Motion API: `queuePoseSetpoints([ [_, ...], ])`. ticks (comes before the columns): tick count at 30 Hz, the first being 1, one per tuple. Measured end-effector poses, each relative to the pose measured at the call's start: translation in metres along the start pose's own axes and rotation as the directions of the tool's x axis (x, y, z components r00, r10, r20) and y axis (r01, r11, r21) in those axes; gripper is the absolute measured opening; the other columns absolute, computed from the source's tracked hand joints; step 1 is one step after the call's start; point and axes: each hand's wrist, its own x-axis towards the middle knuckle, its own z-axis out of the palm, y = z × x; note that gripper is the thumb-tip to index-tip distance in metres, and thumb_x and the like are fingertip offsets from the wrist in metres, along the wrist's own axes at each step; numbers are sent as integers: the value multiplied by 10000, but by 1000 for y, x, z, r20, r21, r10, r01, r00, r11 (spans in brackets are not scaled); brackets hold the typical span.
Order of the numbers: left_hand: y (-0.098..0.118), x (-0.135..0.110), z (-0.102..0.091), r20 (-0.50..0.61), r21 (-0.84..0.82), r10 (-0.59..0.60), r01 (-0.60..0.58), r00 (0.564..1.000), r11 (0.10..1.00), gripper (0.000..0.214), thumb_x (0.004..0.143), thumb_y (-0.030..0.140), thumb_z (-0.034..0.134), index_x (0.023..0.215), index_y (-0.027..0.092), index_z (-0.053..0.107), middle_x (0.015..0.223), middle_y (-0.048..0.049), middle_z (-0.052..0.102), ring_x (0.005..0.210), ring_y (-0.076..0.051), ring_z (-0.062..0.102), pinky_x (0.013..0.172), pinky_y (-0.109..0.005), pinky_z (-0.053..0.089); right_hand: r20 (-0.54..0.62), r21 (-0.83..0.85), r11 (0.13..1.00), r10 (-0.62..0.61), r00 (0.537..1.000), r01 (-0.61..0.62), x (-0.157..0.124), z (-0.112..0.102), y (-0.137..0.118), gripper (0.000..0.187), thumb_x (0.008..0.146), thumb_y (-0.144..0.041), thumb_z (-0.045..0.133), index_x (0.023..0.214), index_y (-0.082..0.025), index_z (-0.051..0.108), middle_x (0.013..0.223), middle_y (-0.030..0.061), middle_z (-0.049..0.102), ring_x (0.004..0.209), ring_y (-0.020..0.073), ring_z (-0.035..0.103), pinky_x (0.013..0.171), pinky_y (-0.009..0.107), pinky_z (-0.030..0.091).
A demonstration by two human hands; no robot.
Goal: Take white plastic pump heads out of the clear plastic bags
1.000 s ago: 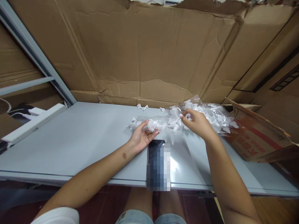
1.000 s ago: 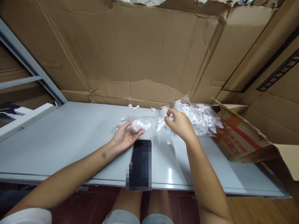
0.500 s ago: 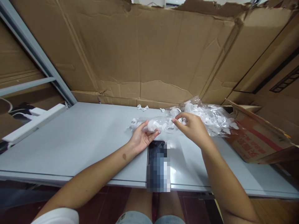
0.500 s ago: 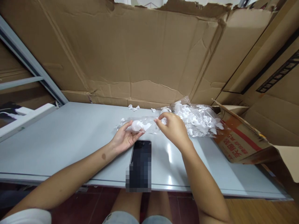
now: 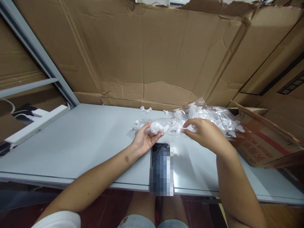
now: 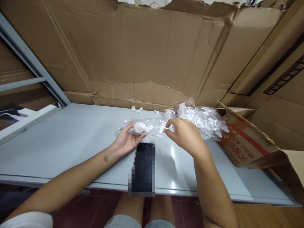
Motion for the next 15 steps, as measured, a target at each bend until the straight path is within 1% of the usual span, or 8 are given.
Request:
queuePoseSetpoints([
  [4,-1,-1,1,8,28,-22,22,1000,999,321,862,307,527,992,15,555,789,-152,652,720,-194,686,696,-232,590,58,8,999,-49,997,48,5,3,1,182,794,-364,578,896,-251,676,939,15,715,830,226,637,669,300,406],
  [7,-1,-2,1,9,47,-36,36,999,998,313,864,311,523,977,21,553,762,-147,649,706,-197,689,680,-229,590,76,-22,999,-44,996,46,11,9,-1,170,777,-372,598,855,-240,672,861,21,708,764,213,624,615,284,379],
  [9,-2,-3,1,12,58,-36,35,999,998,311,864,309,522,973,19,555,765,-151,650,716,-207,691,678,-230,590,38,-50,999,-18,999,20,14,14,-4,163,781,-379,594,803,-230,656,818,28,691,743,209,610,584,274,351],
  [13,-3,-3,1,13,66,-52,51,999,997,337,856,318,537,970,2,566,777,-160,652,728,-217,692,678,-227,589,-115,-120,988,84,990,-97,17,20,-12,235,816,-414,538,719,-204,582,780,43,647,669,193,565,527,264,282],
  [15,-4,-4,2,9,65,-64,63,998,996,346,853,319,543,964,-8,571,764,-158,649,720,-215,691,666,-220,589,-146,-125,984,105,984,-124,16,21,-15,269,819,-432,529,683,-200,542,749,43,625,641,187,541,514,261,254],
])
